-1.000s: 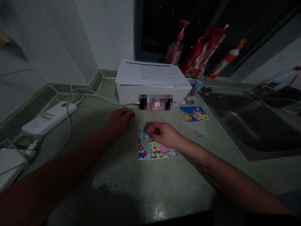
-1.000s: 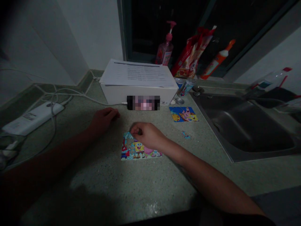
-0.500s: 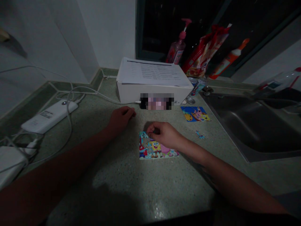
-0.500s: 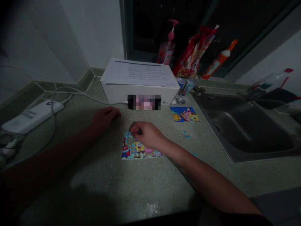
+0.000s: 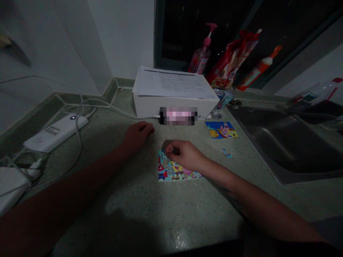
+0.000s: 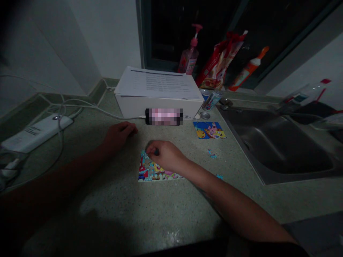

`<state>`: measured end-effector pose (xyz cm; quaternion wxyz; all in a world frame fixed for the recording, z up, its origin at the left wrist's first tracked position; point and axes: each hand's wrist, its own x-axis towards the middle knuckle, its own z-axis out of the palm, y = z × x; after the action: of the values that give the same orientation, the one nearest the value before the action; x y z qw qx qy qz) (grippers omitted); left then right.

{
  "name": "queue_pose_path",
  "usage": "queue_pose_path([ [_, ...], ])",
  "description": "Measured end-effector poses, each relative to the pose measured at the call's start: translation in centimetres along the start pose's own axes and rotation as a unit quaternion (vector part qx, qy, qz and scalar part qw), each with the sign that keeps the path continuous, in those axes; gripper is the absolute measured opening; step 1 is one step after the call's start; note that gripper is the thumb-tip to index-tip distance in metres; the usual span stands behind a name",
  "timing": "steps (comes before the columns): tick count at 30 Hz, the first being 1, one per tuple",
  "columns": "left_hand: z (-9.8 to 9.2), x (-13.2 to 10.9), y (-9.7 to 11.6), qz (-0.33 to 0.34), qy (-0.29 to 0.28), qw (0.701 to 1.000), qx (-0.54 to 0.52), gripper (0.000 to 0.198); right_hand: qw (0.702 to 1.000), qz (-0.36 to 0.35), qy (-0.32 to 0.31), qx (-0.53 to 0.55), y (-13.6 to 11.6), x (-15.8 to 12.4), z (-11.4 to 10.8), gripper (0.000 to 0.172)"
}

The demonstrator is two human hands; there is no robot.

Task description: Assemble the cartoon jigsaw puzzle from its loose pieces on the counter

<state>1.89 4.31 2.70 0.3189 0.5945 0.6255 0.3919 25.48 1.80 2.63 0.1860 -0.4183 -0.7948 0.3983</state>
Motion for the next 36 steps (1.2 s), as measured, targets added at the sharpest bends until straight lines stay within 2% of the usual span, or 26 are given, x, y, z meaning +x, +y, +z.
queue_pose_path([
  [29,-0.04,-0.07,0.2,-0.001,-0.007,1.0,0.006,0.039,1.0,-0.004,-0.014,-0.014,-0.08,-0.21,0.13,0.017],
  [36,0.02,-0.04,0.14,0.0,-0.008,1.0,0.006,0.035,1.0,-0.011,-0.018,-0.022,-0.03,-0.23,0.04,0.019],
])
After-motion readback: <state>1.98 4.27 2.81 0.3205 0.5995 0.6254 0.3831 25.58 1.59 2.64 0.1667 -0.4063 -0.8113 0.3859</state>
